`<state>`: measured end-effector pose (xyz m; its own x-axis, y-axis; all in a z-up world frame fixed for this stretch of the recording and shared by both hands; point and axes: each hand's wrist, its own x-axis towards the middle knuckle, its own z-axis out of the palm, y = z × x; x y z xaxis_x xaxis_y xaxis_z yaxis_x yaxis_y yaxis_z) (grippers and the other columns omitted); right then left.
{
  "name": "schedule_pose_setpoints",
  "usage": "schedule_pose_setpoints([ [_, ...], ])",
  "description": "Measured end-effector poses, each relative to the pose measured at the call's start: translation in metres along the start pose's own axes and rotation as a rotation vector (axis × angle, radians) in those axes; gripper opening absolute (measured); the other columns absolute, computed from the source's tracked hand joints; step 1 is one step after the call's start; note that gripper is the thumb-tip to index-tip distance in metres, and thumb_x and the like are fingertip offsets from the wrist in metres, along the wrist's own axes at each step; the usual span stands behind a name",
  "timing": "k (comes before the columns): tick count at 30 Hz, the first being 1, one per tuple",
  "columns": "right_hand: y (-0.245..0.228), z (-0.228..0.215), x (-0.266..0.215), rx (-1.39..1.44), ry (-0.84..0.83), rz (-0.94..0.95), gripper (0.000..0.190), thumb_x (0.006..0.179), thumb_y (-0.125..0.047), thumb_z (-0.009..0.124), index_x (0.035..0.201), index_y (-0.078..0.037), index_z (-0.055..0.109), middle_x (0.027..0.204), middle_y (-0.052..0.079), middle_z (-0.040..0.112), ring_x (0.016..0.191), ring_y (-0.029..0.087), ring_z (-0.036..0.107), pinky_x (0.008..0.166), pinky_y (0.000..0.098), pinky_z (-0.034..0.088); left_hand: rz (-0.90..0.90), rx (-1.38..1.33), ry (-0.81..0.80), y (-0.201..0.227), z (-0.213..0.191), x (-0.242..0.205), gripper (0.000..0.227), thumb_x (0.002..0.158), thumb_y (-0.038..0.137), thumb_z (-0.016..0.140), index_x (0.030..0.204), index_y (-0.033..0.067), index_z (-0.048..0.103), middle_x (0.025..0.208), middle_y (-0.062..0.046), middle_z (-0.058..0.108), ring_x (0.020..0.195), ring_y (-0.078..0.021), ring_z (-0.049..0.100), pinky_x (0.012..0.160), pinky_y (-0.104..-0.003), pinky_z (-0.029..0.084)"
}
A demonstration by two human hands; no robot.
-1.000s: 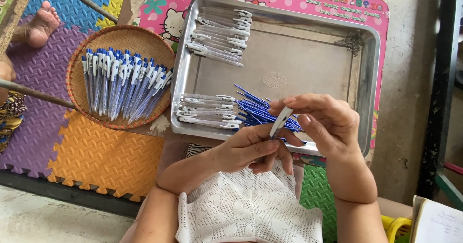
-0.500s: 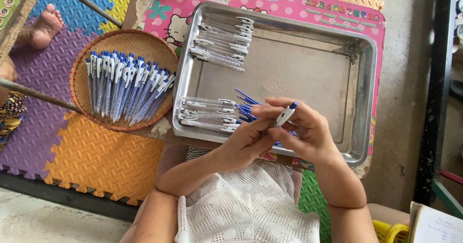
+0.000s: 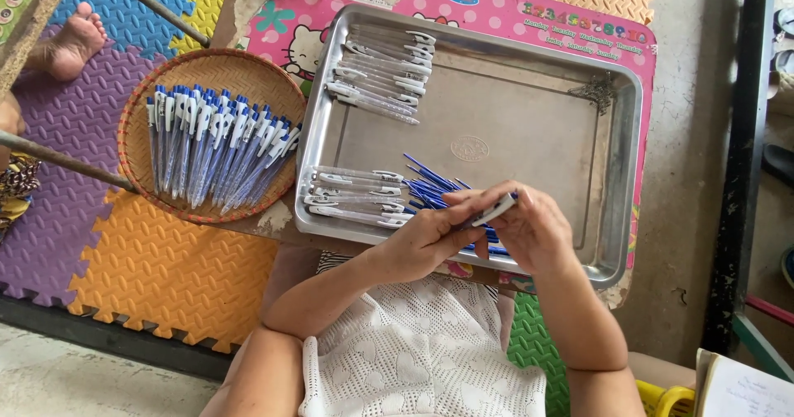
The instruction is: Assembling ballpoint pens by inserting refills into barrels and attaching caps.
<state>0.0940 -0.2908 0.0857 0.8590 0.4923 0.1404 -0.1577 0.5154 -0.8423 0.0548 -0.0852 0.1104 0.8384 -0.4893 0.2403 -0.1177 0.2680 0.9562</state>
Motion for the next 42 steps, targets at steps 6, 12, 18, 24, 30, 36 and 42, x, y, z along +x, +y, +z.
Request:
schedule_pose_setpoints([
  [6,0.012,0.013,-0.013,-0.489,-0.013,-0.157,0.045,0.091,0.009,0.067,0.131,0.012,0.048,0.113,0.032,0.077,0.125,0.043,0.070,0.120,0.0628,0.039,-0.053,-0.058,-0.036,-0.027,-0.001,-0.007,0.023,0.113,0.014,0.053,0.100,0.0062,0.070,0.066,0.001,0.062,0.057,-0.0075,0.055,0.061,-0.024,0.049],
  [12,0.042,-0.011,-0.031,-0.283,0.058,-0.048,0.053,0.096,-0.013,0.070,0.138,0.012,0.049,0.142,0.039,0.061,0.122,0.044,0.071,0.063,0.0363,0.064,-0.100,0.027,0.001,-0.043,-0.003,-0.020,0.016,0.111,0.019,0.059,0.119,0.0091,0.069,0.076,-0.004,0.070,0.067,-0.0134,0.062,0.070,-0.030,0.052],
  [18,0.055,-0.043,-0.072,-0.759,0.272,-0.124,0.041,0.091,0.002,0.074,0.131,0.010,0.067,0.103,0.016,0.055,0.090,0.023,0.069,0.078,0.0348,0.058,-0.007,0.471,0.246,-0.098,-0.052,-0.056,0.020,0.100,0.009,0.072,0.119,0.0109,0.076,0.097,-0.010,0.080,0.090,-0.0275,0.077,0.081,-0.035,0.060],
  [24,0.054,-0.095,-0.112,-0.438,0.586,-0.264,0.037,0.095,0.008,0.063,0.128,-0.009,0.061,0.092,-0.001,0.062,0.089,0.013,0.069,0.085,0.0254,0.061,-0.057,1.531,0.945,-0.026,-0.198,-0.108,0.018,0.099,0.009,0.078,0.117,0.0049,0.078,0.096,-0.007,0.057,0.070,-0.0216,0.055,0.059,-0.036,0.048],
  [30,0.049,-0.093,-0.111,-0.332,0.595,-0.285,0.037,0.109,0.005,0.059,0.140,-0.014,0.053,0.107,0.003,0.064,0.099,0.011,0.066,0.095,0.0222,0.057,-0.229,1.695,0.951,-0.060,-0.215,-0.138,0.036,0.092,0.010,0.082,0.128,0.0116,0.074,0.099,-0.006,0.058,0.087,-0.0232,0.058,0.076,-0.036,0.053],
  [36,0.052,-0.103,-0.117,-0.305,0.577,-0.279,0.043,0.107,0.003,0.064,0.144,-0.015,0.054,0.107,0.005,0.067,0.098,0.013,0.069,0.091,0.0218,0.060,-0.240,1.667,0.969,-0.063,-0.201,-0.137,0.032,0.094,0.014,0.081,0.126,0.0126,0.075,0.105,-0.004,0.061,0.086,-0.0233,0.062,0.078,-0.037,0.052],
  [42,0.054,-0.115,-0.122,-0.205,0.539,-0.297,0.046,0.105,0.004,0.066,0.145,-0.015,0.055,0.109,0.007,0.068,0.100,0.016,0.069,0.096,0.0259,0.060,-0.039,1.635,0.882,-0.059,-0.193,-0.080,0.034,0.092,0.011,0.085,0.124,0.0140,0.076,0.101,-0.002,0.060,0.084,-0.0188,0.059,0.073,-0.032,0.051],
])
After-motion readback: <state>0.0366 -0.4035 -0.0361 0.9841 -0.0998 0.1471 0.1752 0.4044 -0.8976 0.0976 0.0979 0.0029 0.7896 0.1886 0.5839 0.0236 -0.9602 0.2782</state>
